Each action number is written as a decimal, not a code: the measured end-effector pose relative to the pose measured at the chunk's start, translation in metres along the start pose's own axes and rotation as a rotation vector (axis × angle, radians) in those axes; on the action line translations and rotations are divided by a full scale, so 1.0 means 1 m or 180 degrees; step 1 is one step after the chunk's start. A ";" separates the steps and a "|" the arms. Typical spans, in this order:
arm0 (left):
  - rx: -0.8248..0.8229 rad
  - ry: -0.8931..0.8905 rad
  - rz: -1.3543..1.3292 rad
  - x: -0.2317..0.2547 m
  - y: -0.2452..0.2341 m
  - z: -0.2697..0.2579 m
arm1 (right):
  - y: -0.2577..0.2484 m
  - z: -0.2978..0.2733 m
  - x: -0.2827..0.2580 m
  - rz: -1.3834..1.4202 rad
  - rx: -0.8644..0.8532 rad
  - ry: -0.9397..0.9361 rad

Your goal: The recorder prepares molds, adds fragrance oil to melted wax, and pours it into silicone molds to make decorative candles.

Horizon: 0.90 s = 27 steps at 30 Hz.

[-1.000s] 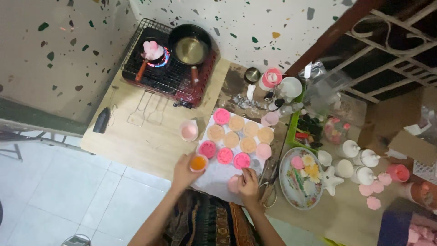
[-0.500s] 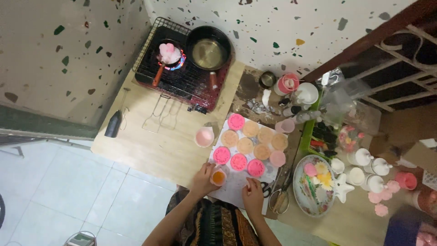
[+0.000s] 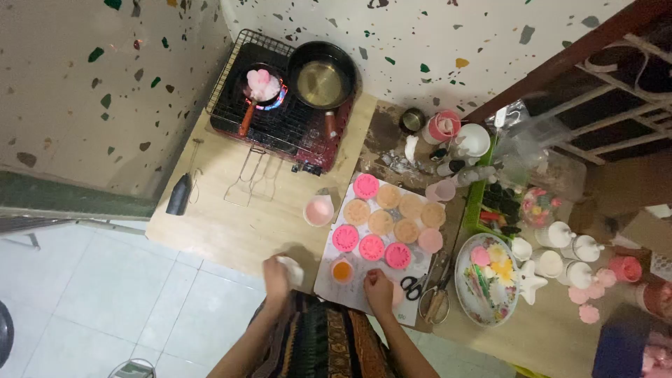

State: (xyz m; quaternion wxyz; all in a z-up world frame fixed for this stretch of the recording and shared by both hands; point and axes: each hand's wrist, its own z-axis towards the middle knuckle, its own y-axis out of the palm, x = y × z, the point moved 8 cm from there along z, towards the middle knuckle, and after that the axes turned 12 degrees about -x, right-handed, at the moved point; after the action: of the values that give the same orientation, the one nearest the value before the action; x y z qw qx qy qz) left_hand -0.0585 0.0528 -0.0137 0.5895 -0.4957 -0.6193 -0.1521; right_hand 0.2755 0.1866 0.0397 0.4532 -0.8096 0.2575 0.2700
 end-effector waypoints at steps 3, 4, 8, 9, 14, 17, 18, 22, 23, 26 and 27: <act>0.0067 -0.0025 0.0412 -0.042 -0.042 0.012 | 0.001 0.005 -0.013 -0.0317 0.0414 -0.0037; 0.0084 -0.0023 0.0412 -0.029 -0.057 0.012 | 0.002 0.005 -0.014 -0.0316 0.0409 -0.0053; 0.0300 -0.1058 -0.0788 -0.022 -0.109 0.000 | 0.009 0.010 -0.007 -0.0345 0.0338 -0.0054; 0.0366 -0.1180 -0.1298 -0.021 -0.117 -0.004 | 0.011 0.013 -0.006 -0.0447 0.0316 -0.0134; 0.0900 -0.1178 -0.2050 -0.090 -0.146 -0.003 | -0.011 0.004 -0.016 0.0197 0.0391 0.0354; 0.1233 -0.1206 -0.2427 -0.093 -0.162 0.005 | -0.026 -0.018 -0.084 0.0404 0.0584 0.0094; 0.1373 -0.1217 -0.2661 -0.088 -0.167 0.005 | -0.033 -0.032 -0.120 0.0325 0.0717 -0.0362; 0.1339 -0.1026 -0.2834 -0.072 -0.166 0.010 | 0.072 -0.013 -0.188 -0.0514 -0.0159 -0.1064; 0.1217 -0.0919 -0.2780 -0.065 -0.166 0.016 | 0.104 0.002 -0.192 -0.0764 -0.0441 -0.0899; 0.0956 -0.0830 -0.2698 -0.032 -0.168 0.032 | 0.189 0.062 -0.162 -0.1133 -0.0513 -0.1073; 0.0793 -0.0923 -0.2644 -0.023 -0.166 0.030 | 0.214 0.079 -0.144 -0.1252 -0.0337 -0.1340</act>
State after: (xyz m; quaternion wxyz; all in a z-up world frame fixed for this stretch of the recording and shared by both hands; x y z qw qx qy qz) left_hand -0.2117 -0.0103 0.0242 0.4409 -0.1469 -0.8553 -0.2291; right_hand 0.0141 0.1828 -0.0264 0.4974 -0.7927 -0.0185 0.3521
